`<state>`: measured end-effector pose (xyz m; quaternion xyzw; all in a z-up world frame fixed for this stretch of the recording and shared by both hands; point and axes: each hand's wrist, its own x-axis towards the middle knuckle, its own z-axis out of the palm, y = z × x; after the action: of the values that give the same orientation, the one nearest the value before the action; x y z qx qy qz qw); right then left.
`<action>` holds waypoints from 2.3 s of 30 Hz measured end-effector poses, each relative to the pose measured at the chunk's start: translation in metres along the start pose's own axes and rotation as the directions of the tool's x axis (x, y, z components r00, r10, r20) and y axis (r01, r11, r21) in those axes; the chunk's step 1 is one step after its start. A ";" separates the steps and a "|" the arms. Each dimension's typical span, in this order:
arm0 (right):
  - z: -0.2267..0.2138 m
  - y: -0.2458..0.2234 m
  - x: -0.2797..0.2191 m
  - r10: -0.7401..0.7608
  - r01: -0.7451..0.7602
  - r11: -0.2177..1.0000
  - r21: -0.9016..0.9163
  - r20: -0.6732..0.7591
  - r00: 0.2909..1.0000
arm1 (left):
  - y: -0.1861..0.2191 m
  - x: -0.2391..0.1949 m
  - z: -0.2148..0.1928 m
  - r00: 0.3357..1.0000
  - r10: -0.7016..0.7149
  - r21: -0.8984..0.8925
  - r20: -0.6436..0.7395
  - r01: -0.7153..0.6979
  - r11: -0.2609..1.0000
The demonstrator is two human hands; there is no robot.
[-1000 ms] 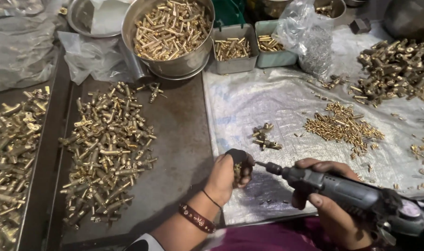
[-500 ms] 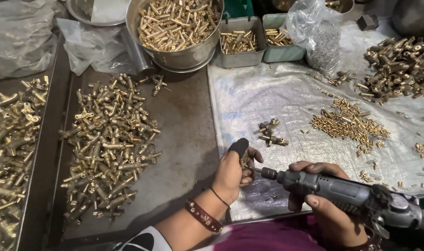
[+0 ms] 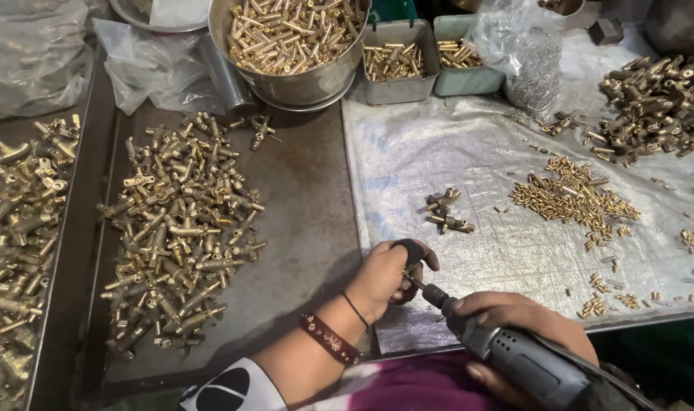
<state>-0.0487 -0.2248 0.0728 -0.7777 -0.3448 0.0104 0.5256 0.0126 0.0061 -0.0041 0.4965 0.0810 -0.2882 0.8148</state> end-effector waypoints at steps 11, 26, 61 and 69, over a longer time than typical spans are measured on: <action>0.003 -0.008 0.005 -0.069 0.067 0.996 -0.060 -0.025 0.997 | -0.008 0.000 -0.001 0.995 0.100 -0.044 0.009 -0.100 0.994; -0.005 0.043 -0.025 0.283 -0.224 0.929 0.294 -0.174 0.943 | 0.014 -0.016 -0.159 0.599 0.799 0.952 0.056 0.210 -0.225; -0.016 0.051 -0.036 0.263 -0.143 0.842 0.520 -0.165 0.951 | 0.024 -0.005 0.022 0.958 0.257 -0.157 -0.124 -0.275 0.949; -0.021 0.014 -0.030 0.250 -0.042 0.761 0.647 -0.233 0.940 | 0.004 -0.011 0.030 0.994 -0.010 -0.202 -0.105 -0.012 0.979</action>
<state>-0.0567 -0.2611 0.0603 -0.5719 -0.1732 0.0469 0.8005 0.0009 -0.0139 0.0183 0.4255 0.1527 -0.2514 0.8558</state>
